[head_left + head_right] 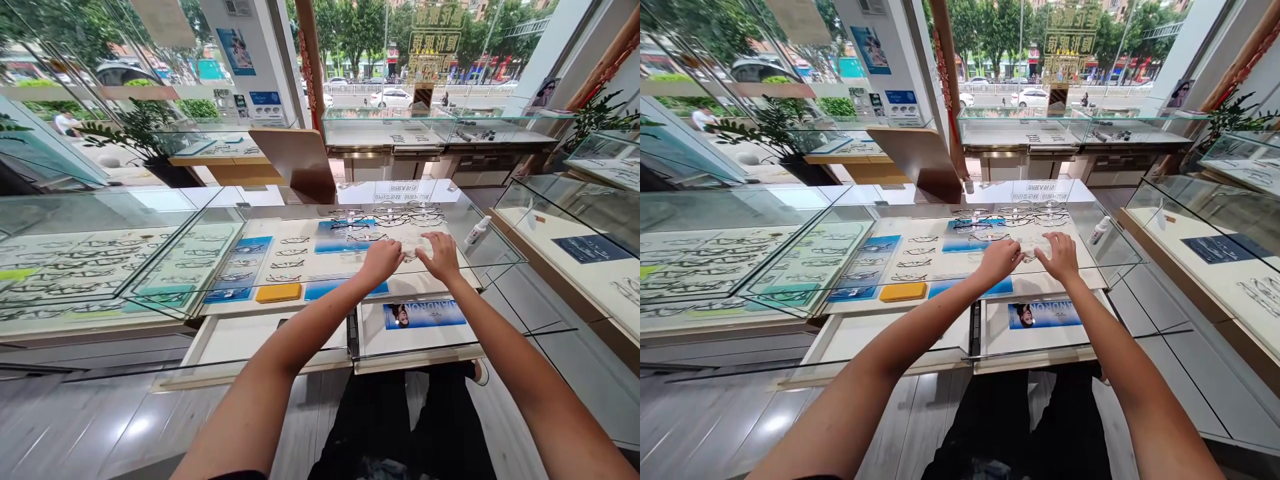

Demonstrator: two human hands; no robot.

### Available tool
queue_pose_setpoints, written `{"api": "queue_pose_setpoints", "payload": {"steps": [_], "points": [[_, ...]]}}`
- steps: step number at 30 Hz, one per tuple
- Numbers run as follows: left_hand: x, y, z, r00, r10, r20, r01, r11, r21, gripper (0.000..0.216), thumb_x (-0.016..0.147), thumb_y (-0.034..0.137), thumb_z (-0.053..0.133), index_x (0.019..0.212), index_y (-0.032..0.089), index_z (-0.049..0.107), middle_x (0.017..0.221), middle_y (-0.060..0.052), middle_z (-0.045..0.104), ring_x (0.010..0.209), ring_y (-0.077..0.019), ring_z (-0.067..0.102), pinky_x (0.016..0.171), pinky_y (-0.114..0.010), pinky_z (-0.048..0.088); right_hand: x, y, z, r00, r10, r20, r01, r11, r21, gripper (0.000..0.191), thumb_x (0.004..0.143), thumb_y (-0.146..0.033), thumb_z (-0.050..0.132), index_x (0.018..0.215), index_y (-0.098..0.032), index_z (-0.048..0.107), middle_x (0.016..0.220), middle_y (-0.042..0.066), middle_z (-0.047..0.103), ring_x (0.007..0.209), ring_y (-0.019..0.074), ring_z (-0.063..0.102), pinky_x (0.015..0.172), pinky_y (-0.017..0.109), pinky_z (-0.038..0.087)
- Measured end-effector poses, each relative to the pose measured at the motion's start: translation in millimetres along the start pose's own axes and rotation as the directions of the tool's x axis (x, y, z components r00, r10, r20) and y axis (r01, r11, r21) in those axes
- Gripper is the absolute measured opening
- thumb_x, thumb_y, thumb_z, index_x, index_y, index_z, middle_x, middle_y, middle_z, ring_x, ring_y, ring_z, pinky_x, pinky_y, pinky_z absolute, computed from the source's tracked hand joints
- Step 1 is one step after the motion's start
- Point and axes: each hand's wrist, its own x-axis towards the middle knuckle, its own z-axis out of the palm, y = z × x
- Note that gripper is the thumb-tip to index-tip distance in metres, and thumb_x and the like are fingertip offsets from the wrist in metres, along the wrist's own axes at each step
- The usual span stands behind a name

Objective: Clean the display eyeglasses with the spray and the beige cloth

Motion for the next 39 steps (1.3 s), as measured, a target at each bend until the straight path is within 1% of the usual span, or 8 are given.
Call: {"api": "queue_pose_setpoints", "payload": {"steps": [6,10,13,17,20,24,31,39], "points": [[-30,-11,-11,0.995,0.090,-0.053,-0.093,0.993,-0.075,0.041,0.111,0.044,0.063,0.142,0.018,0.066,0.146,-0.015,0.071,0.134,-0.0298,0.068,0.108,-0.040,0.053,0,13,6,0.999,-0.026,-0.047,0.025,0.999,-0.033,0.061,0.102,-0.064,0.056,0.138,-0.017,0.071,0.136,0.021,0.071,0.126,0.0412,0.061,0.107,0.054,0.045],[-119,-39,-44,0.965,0.201,0.168,-0.168,0.966,-0.194,0.025,0.110,0.042,0.060,0.112,0.022,0.076,0.112,-0.007,0.081,0.102,-0.0256,0.076,0.083,-0.036,0.052,0,23,8,0.992,-0.045,-0.115,0.038,0.998,-0.056,0.062,0.101,-0.064,0.056,0.134,-0.014,0.072,0.131,0.024,0.074,0.122,0.0446,0.062,0.104,0.056,0.046],[-193,-77,-64,0.900,-0.004,0.436,0.057,0.993,-0.108,0.031,0.110,0.043,0.057,0.096,0.023,0.076,0.095,-0.005,0.081,0.089,-0.0229,0.075,0.071,-0.033,0.046,-2,-2,6,0.976,-0.151,-0.158,0.138,0.987,-0.087,0.053,0.102,-0.057,0.057,0.125,-0.013,0.075,0.127,0.025,0.075,0.122,0.0456,0.063,0.104,0.058,0.045],[-246,-150,-71,0.767,-0.273,0.580,0.262,0.959,0.106,0.023,0.104,0.032,0.061,0.095,0.025,0.081,0.096,-0.004,0.084,0.086,-0.0224,0.076,0.069,-0.030,0.046,5,-98,15,0.852,-0.519,0.073,0.517,0.855,0.044,0.050,0.108,-0.052,0.055,0.130,-0.011,0.075,0.131,0.023,0.076,0.126,0.0398,0.064,0.113,0.054,0.046],[-245,-205,-62,0.718,-0.421,0.555,0.332,0.907,0.258,0.028,0.103,0.027,0.057,0.104,0.022,0.084,0.108,-0.010,0.085,0.093,-0.0265,0.077,0.077,-0.032,0.052,25,-181,39,0.689,-0.660,0.301,0.652,0.745,0.143,0.066,0.106,-0.056,0.055,0.147,-0.006,0.066,0.151,0.026,0.068,0.139,0.0443,0.057,0.118,0.057,0.044],[-226,-263,-43,0.747,-0.516,0.419,0.358,0.843,0.402,0.036,0.104,0.021,0.051,0.116,0.014,0.083,0.128,-0.023,0.079,0.116,-0.0365,0.072,0.099,-0.048,0.053,49,-240,72,0.619,-0.585,0.524,0.604,0.781,0.158,0.091,0.099,-0.059,0.060,0.167,0.000,0.047,0.172,0.027,0.051,0.157,0.0489,0.043,0.131,0.060,0.034],[-213,-327,1,0.871,-0.358,0.338,0.203,0.887,0.415,0.036,0.102,0.023,0.056,0.125,0.022,0.083,0.164,-0.013,0.062,0.158,-0.0378,0.045,0.125,-0.056,0.038,50,-236,89,0.618,-0.532,0.579,0.523,0.828,0.202,0.102,0.098,-0.066,0.058,0.179,-0.009,0.030,0.187,0.017,0.033,0.166,0.0468,0.035,0.136,0.062,0.032],[-202,-374,34,0.890,-0.215,0.401,0.049,0.921,0.386,0.039,0.092,0.026,0.070,0.130,0.022,0.081,0.168,-0.013,0.059,0.163,-0.0381,0.040,0.129,-0.053,0.034,47,-235,89,0.640,-0.546,0.541,0.487,0.832,0.265,0.102,0.095,-0.064,0.070,0.177,-0.013,0.036,0.184,0.016,0.038,0.164,0.0444,0.039,0.134,0.062,0.035]]}}
